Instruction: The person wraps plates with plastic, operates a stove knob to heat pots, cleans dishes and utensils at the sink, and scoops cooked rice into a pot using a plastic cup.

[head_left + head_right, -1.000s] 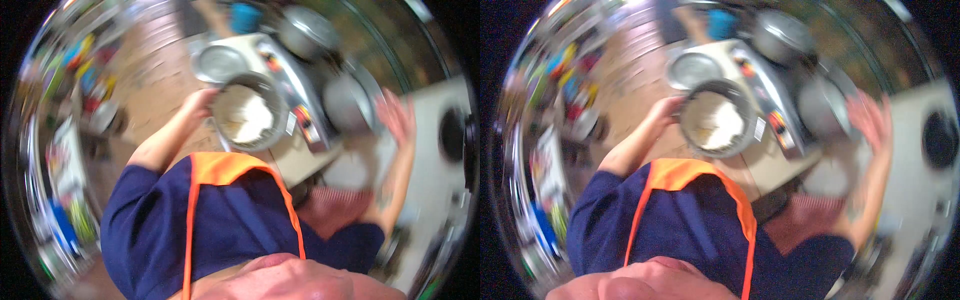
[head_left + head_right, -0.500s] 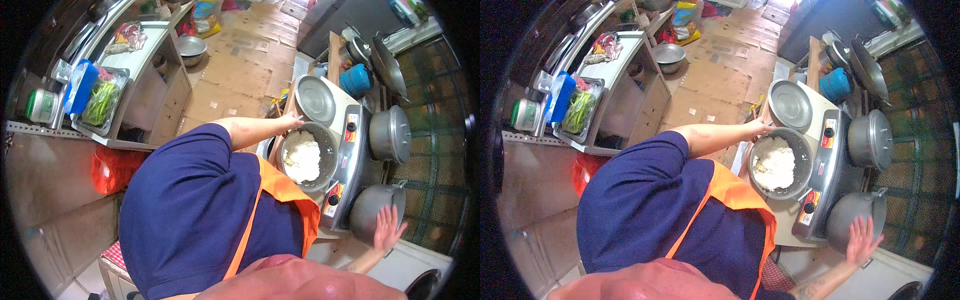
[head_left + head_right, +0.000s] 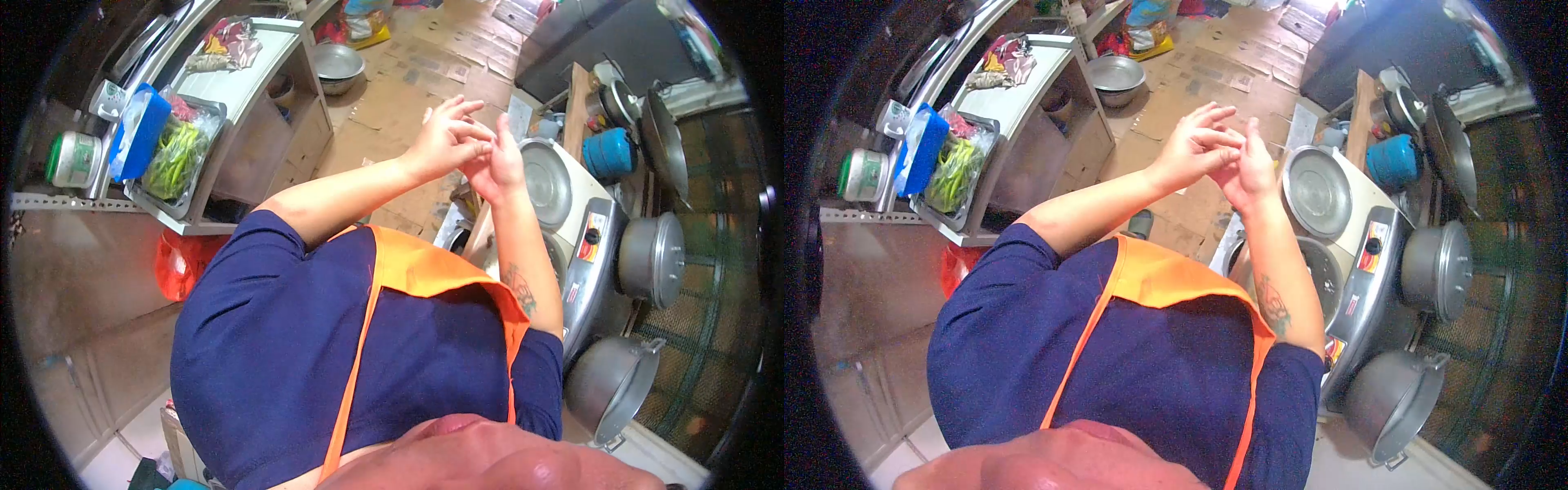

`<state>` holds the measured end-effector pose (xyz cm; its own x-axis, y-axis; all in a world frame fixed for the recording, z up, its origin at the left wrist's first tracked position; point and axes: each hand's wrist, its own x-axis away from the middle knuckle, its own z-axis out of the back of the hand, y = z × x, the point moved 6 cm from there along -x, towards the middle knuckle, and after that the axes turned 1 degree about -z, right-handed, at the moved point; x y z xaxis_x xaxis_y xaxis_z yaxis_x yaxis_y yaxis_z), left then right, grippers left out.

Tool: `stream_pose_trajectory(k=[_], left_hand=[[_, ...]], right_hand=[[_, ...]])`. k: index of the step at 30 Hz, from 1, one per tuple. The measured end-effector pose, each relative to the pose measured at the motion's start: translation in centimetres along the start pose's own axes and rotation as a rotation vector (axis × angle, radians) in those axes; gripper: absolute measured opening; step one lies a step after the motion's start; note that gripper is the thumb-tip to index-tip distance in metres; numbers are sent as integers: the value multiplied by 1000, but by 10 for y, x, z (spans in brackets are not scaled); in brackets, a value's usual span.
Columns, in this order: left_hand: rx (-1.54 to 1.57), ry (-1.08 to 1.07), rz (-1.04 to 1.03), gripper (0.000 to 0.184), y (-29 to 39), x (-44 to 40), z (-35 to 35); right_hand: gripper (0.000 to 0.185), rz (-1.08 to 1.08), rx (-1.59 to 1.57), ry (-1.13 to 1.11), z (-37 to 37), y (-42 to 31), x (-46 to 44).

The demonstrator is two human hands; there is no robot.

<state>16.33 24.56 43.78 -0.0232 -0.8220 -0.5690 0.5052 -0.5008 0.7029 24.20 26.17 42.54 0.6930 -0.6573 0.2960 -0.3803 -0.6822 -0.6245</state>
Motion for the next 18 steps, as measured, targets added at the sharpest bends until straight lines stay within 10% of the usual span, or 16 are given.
stream_pose_trajectory(k=[8, 10, 11, 16, 18], left_hand=[[-205, 209, 21, 9, -106, -50, 100], [-175, 190, 139, 8, -132, -64, 125], [-87, 158, 171, 8, -152, -70, 133], [343, 153, 277, 10, -192, -95, 171], [343, 168, 261, 10, -201, -105, 183]], right_hand=[[53, -138, -92, -119, -40, 12, -155], [52, -321, -394, -601, -67, 9, -175], [47, -246, -167, -290, -56, 4, -190], [40, -254, -24, -223, -57, -15, -231], [43, -132, 753, 30, -43, -26, -248]])
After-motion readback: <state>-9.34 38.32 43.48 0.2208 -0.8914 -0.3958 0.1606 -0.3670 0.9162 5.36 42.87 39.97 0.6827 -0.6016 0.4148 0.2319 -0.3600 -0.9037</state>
